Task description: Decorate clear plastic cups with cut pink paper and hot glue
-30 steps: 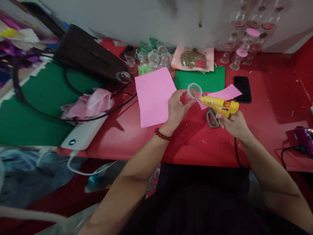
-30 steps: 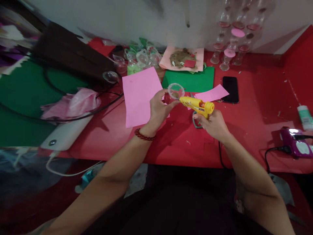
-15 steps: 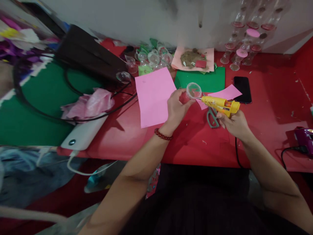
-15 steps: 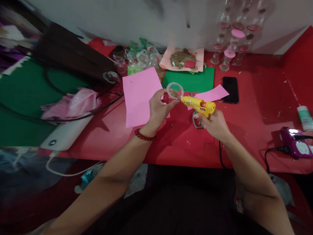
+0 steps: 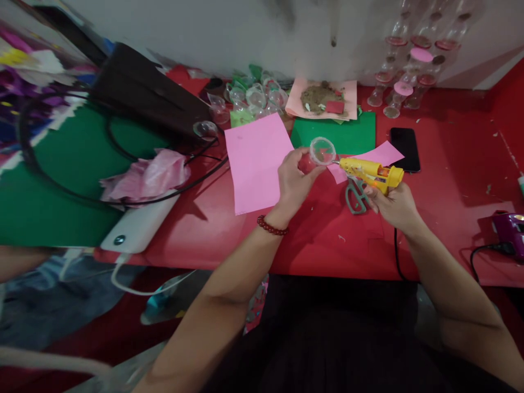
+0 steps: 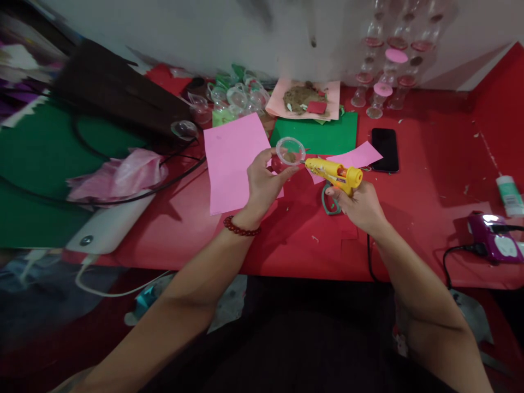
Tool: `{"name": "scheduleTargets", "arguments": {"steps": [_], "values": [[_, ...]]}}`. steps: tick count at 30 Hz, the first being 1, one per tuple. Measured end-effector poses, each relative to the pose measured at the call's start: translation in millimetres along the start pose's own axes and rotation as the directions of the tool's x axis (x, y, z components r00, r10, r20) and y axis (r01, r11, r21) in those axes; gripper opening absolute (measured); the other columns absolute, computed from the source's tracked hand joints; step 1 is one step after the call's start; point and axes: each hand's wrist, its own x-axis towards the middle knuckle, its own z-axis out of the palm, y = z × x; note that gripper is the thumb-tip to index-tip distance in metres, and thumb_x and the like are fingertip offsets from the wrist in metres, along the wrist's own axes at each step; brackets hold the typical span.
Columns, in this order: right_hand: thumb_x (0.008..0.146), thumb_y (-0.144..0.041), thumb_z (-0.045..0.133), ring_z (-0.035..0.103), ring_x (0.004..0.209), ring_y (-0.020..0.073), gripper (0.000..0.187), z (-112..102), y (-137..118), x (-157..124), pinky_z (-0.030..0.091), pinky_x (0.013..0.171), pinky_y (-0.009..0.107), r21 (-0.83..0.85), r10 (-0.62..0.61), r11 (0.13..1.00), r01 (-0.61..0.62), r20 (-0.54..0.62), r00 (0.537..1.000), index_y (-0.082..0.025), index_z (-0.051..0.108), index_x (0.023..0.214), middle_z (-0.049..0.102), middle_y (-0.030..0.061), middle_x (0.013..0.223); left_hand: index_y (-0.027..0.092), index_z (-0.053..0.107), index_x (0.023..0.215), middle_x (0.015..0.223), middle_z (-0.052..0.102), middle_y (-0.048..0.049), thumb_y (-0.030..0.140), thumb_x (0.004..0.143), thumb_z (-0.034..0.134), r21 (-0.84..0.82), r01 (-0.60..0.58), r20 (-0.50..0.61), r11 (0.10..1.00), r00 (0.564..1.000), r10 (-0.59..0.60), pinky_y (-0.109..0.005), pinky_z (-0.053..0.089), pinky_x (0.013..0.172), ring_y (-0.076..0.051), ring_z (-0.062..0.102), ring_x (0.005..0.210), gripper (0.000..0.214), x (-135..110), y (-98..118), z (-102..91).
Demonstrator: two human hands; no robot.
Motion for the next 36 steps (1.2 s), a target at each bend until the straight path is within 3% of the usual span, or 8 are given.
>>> {"name": "scheduleTargets", "arguments": {"steps": [16,28,36], "values": [[0.086,-0.066,0.074,0.045,0.044,0.0101,0.049,3.0,-7.5,-3.7,0.036,0.045,0.027,-0.012,-0.027,1.000,0.028,0.031,0.999,-0.024,0.057,0.070,0.051,-0.0053,0.047,0.025,0.074,0.114,0.120,0.079,-0.0080,0.036,0.076,0.095,0.029,-0.009,-0.025,1.000,1.000,0.009,-0.049,0.061,0.104,-0.027,0.074,0.113,0.045,-0.1,-0.4,0.6],[0.088,-0.074,0.072,0.043,0.039,0.0104,0.053,-3.1,-0.2,1.9,0.033,0.043,0.028,-0.024,0.011,1.000,-0.011,-0.005,1.000,-0.025,0.058,0.070,0.049,-0.0051,0.046,0.026,0.074,0.114,0.120,0.078,-0.0071,0.030,0.076,0.094,-0.002,0.006,-0.013,1.000,1.000,-0.006,-0.049,0.061,0.104,-0.027,0.073,0.113,0.043,-1.5,1.9,-1.4],[0.088,-0.076,0.069,0.042,0.040,0.0100,0.061,-2.3,-5.7,1.6,0.033,0.043,0.028,-0.051,0.013,0.999,-0.015,-0.026,1.000,-0.025,0.051,0.060,0.046,-0.0046,0.043,0.025,0.075,0.113,0.118,0.079,-0.0067,0.028,0.077,0.093,-0.014,0.022,-0.001,1.000,1.000,-0.022,-0.046,0.062,0.098,-0.024,0.072,0.106,0.041,-4.2,6.3,1.5]]}}
